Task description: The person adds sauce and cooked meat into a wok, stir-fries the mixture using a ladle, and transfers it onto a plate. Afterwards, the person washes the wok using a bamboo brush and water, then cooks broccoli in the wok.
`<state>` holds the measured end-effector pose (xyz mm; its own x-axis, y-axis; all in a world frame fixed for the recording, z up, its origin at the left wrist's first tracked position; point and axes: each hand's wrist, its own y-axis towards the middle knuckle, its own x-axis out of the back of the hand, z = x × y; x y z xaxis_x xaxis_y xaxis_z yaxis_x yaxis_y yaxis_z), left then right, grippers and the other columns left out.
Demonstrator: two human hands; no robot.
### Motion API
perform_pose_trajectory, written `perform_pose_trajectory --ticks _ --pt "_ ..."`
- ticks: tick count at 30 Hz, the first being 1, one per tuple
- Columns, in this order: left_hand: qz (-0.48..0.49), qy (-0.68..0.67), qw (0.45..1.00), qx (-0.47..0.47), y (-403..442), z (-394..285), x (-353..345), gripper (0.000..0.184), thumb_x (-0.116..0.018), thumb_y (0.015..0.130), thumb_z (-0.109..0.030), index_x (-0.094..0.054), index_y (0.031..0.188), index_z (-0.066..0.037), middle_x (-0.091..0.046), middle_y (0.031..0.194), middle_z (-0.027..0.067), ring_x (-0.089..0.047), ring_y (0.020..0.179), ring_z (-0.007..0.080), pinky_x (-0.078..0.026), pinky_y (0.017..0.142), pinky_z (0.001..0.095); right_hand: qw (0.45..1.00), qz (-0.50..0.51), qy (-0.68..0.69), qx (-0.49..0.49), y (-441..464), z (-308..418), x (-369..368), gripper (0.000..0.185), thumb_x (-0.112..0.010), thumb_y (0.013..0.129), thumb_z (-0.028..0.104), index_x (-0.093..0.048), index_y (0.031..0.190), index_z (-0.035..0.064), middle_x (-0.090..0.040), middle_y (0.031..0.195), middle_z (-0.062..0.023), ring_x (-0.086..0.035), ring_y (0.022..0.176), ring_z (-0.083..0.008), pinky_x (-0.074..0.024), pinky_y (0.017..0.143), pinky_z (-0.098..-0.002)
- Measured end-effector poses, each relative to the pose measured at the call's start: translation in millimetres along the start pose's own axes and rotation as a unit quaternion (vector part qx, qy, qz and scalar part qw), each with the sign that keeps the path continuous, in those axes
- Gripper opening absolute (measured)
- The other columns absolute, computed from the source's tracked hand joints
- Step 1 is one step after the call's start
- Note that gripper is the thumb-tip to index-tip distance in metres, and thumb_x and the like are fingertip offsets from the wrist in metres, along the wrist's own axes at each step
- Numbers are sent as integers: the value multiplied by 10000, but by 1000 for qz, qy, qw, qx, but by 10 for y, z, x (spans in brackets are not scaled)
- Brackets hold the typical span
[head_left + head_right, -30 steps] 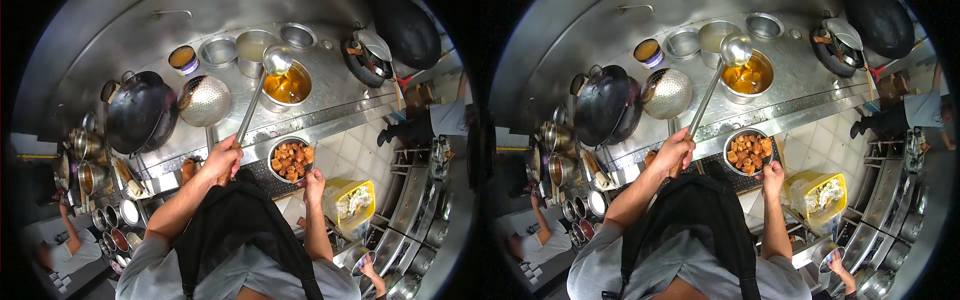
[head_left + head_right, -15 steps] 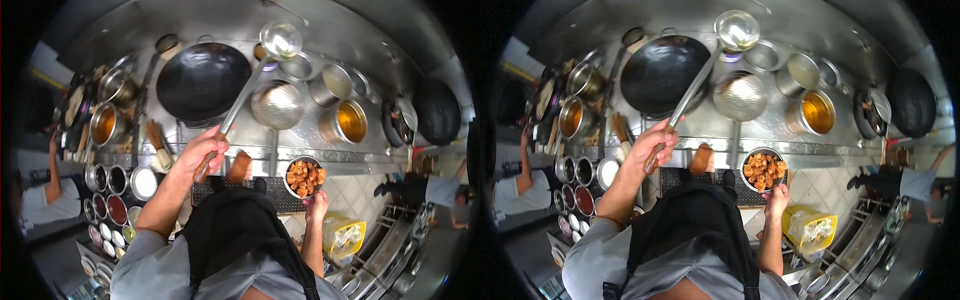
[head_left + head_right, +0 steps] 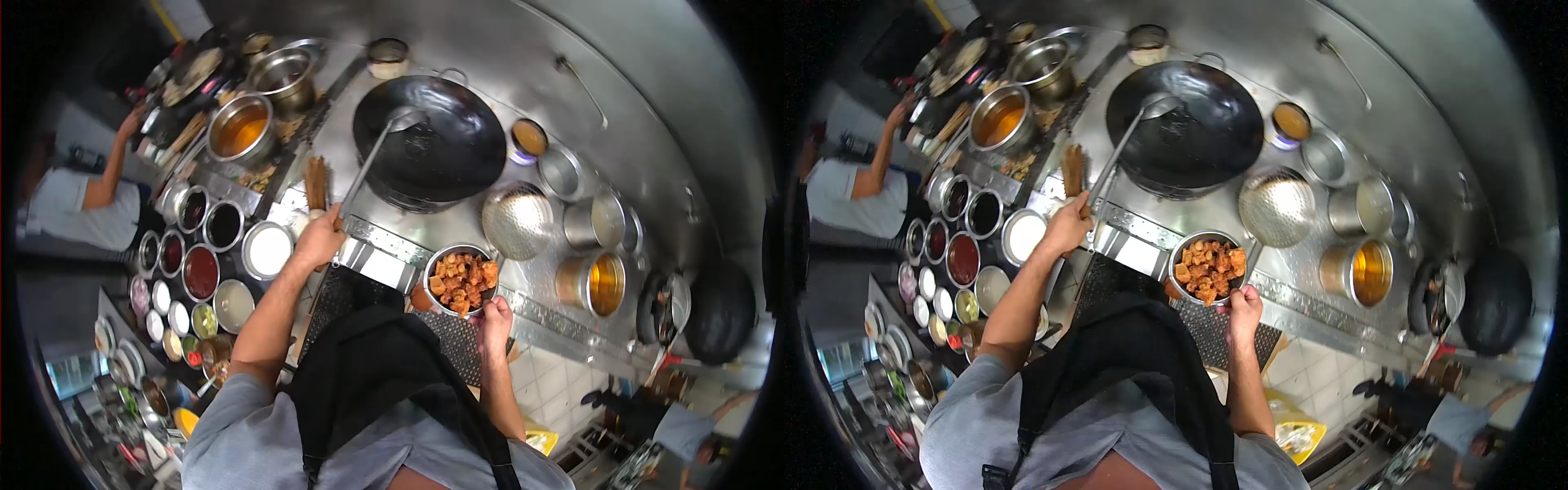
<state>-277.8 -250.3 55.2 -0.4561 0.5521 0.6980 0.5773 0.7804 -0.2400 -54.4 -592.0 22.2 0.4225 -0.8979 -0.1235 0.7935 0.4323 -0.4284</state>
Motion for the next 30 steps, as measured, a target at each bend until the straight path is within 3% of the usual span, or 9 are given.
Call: perform_pose_trajectory --ticks 2,3,5,7,9,10,17,23,30 --pt "-9 -92 996 -12 -113 189 -77 662 -618 840 -116 -441 1472 -29 -707 1010 211 -701 824 321 -554 767 403 999 39 -18 -4 158 -58 -110 115 -560 932 78 -523 834 126 -568 710 13 -544 531 -99 -519 462 -263" --pt "44 -186 979 64 -86 52 36 705 -602 841 -100 -392 1511 -38 -680 886 153 -650 654 213 -542 625 352 998 56 -26 -24 375 -34 -224 108 -563 930 83 -526 837 125 -571 710 11 -545 531 -100 -520 463 -265" --pt "112 -298 937 144 -450 8 263 748 -566 851 -57 -308 1552 -37 -604 779 69 -567 556 119 -488 519 285 996 74 -43 -32 449 -172 -333 83 -581 922 109 -538 853 125 -594 723 -3 -552 543 -102 -527 473 -271" --pt "80 -479 872 57 -767 170 316 746 -538 861 -20 -276 1559 -32 -549 737 18 -538 535 97 -454 488 251 990 114 -72 -35 440 -133 -562 76 -591 921 127 -543 862 129 -615 740 -13 -566 558 -106 -534 486 -276" --pt "80 -547 832 39 -1247 21 778 608 -549 892 -5 -385 1478 -2 -548 742 15 -527 514 83 -435 480 211 985 155 -71 -39 466 -202 -736 81 -584 925 122 -540 860 137 -624 753 -14 -578 566 -113 -533 492 -272" --pt "70 -544 829 106 -1059 -151 1189 604 -549 892 -8 -390 1474 -1 -539 726 13 -513 499 82 -424 472 207 982 150 -66 -94 534 155 -1061 95 -568 933 115 -531 850 140 -627 755 -15 -582 565 -118 -525 489 -269" --pt "-38 -488 843 224 -2685 389 2647 619 -560 871 -7 -415 1473 -2 -539 694 -7 -489 462 74 -412 444 219 964 202 -113 -130 167 -34 -1942 104 -537 938 93 -527 838 120 -612 731 -17 -575 547 -123 -505 467 -269" --pt "-93 -379 856 338 -3804 1181 2891 709 -517 799 37 -431 1497 -54 -561 729 -15 -504 467 78 -422 454 227 965 214 -96 -114 -536 -551 -2654 64 -567 935 97 -565 871 91 -602 735 -7 -552 520 -96 -514 454 -249" --pt "-83 -285 873 386 -3906 1760 2961 696 -526 816 53 -435 1493 -79 -538 740 -26 -496 536 63 -429 497 238 952 239 -140 -132 -997 -763 -3191 86 -562 932 108 -549 847 105 -590 717 -7 -560 504 -118 -518 460 -265"
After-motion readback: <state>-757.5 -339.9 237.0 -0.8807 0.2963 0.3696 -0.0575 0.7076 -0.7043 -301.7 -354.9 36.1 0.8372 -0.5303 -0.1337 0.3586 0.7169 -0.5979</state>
